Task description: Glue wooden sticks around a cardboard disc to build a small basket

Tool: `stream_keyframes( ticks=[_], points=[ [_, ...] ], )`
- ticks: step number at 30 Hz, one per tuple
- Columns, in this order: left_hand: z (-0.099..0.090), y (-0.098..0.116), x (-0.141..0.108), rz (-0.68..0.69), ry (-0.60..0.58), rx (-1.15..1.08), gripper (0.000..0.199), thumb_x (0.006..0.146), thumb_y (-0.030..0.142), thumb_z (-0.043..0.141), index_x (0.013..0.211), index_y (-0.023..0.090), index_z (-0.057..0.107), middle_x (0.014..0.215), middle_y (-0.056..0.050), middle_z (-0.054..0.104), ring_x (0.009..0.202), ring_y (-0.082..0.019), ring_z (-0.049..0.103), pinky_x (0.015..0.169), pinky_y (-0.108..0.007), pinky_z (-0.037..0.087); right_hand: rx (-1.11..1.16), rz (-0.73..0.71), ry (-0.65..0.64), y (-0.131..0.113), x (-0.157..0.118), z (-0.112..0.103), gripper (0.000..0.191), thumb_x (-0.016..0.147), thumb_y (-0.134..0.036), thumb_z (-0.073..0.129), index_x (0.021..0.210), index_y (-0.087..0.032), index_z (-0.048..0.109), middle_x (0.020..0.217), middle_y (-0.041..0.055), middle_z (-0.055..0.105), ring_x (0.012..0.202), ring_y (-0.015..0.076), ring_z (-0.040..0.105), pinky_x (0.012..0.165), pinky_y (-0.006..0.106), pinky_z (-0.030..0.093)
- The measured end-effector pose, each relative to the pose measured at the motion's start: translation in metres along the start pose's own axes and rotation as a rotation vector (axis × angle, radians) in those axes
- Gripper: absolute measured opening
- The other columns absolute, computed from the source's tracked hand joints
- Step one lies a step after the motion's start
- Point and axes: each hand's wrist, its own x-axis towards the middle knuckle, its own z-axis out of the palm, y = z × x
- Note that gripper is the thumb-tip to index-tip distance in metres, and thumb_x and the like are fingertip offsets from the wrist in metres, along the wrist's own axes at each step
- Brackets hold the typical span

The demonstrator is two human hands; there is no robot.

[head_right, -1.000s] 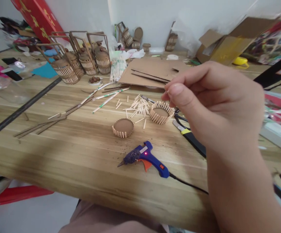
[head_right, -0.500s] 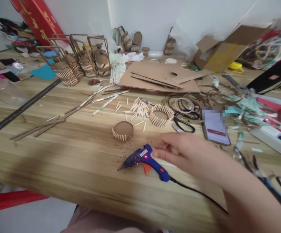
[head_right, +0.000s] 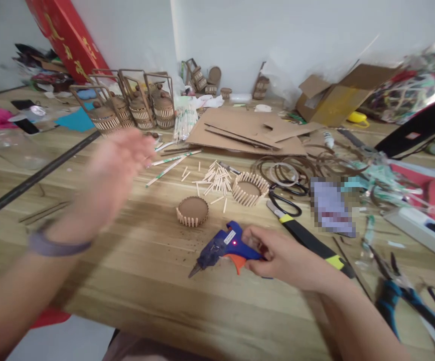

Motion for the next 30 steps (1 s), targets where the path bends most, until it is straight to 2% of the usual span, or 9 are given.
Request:
stream_keyframes(
  ticks=[2,4,6,8,11,15,17,22,30],
  points=[
    [0.02,-0.018,-0.013,-0.009,-0.122,0.135,0.09,0.077,0.055,0.073,0.148,0.026,0.025,0.153,-0.014,0.031,0.139,-0.038,0.035,0.112,-0.061,0.032,0.178,-0.02,0.096,0.005,-0.004,-0.007,0.022,0.07,-0.033,0.068,0.088,-0.023,0.058,0.079,0.0,0.062,0.071,0.0173,0.059,0.062,0.027,0.048],
    [0.04,-0.036,-0.027,-0.037,-0.226,0.314,0.121,0.059,0.054,0.087,0.151,0.026,0.013,0.158,-0.019,0.016,0.145,-0.044,0.018,0.115,-0.065,0.024,0.299,0.013,0.181,0.008,-0.005,-0.011,0.03,0.067,-0.04,0.074,0.089,-0.023,0.064,0.081,0.0019,0.065,0.076,0.0207,0.062,0.066,0.03,0.05],
    [0.055,-0.049,-0.038,-0.067,-0.248,0.401,0.13,0.056,0.045,0.091,0.152,0.026,0.006,0.158,-0.02,0.014,0.145,-0.044,0.018,0.114,-0.065,0.027,0.382,0.089,0.234,0.011,-0.004,-0.01,0.033,0.064,-0.049,0.077,0.08,-0.022,0.067,0.071,0.0019,0.064,0.069,0.0205,0.06,0.061,0.03,0.05],
    [0.064,-0.056,-0.044,-0.054,-0.225,0.442,0.129,0.056,0.036,0.092,0.152,0.028,0.005,0.156,-0.02,0.018,0.144,-0.041,0.025,0.113,-0.062,0.032,0.45,0.137,0.266,0.012,0.002,-0.006,0.037,0.062,-0.055,0.078,0.072,-0.021,0.068,0.067,0.0025,0.064,0.064,0.0189,0.058,0.058,0.029,0.049],
    [0.069,-0.058,-0.047,0.008,-0.208,0.49,0.125,0.059,0.029,0.09,0.151,0.03,0.005,0.153,-0.019,0.022,0.143,-0.041,0.026,0.113,-0.062,0.033,0.47,0.12,0.291,0.014,0.014,0.005,0.041,0.063,-0.057,0.078,0.078,-0.02,0.071,0.073,0.0048,0.067,0.066,0.0181,0.059,0.057,0.028,0.049],
    [0.072,-0.057,-0.047,0.063,-0.191,0.496,0.123,0.062,0.021,0.087,0.151,0.029,0.002,0.153,-0.02,0.022,0.144,-0.04,0.025,0.115,-0.062,0.03,0.402,0.102,0.286,0.022,0.023,0.018,0.045,0.07,-0.06,0.072,0.086,-0.018,0.072,0.066,0.0032,0.065,0.052,0.0135,0.053,0.045,0.024,0.042],
    [0.072,-0.057,-0.047,0.079,-0.189,0.49,0.119,0.065,0.019,0.084,0.151,0.03,0.002,0.153,-0.018,0.023,0.143,-0.038,0.026,0.115,-0.06,0.031,0.349,0.067,0.275,0.024,0.023,0.022,0.044,0.076,-0.058,0.068,0.09,-0.017,0.073,0.067,0.0038,0.067,0.052,0.014,0.055,0.047,0.025,0.045],
    [0.072,-0.059,-0.046,0.081,-0.193,0.456,0.112,0.07,0.013,0.078,0.151,0.032,0.003,0.151,-0.015,0.029,0.14,-0.035,0.033,0.113,-0.058,0.036,0.169,-0.051,0.24,0.016,0.022,0.024,0.03,0.08,-0.046,0.065,0.094,-0.021,0.073,0.087,0.0052,0.076,0.077,0.0228,0.069,0.07,0.032,0.057],
    [0.068,-0.061,-0.045,0.018,-0.213,0.403,0.115,0.068,0.013,0.082,0.15,0.036,0.005,0.15,-0.013,0.031,0.139,-0.034,0.036,0.113,-0.055,0.037,-0.025,-0.092,0.252,0.016,0.02,0.03,0.022,0.083,-0.042,0.06,0.084,-0.023,0.072,0.076,0.0035,0.073,0.066,0.0223,0.067,0.058,0.031,0.055]
  ],
)
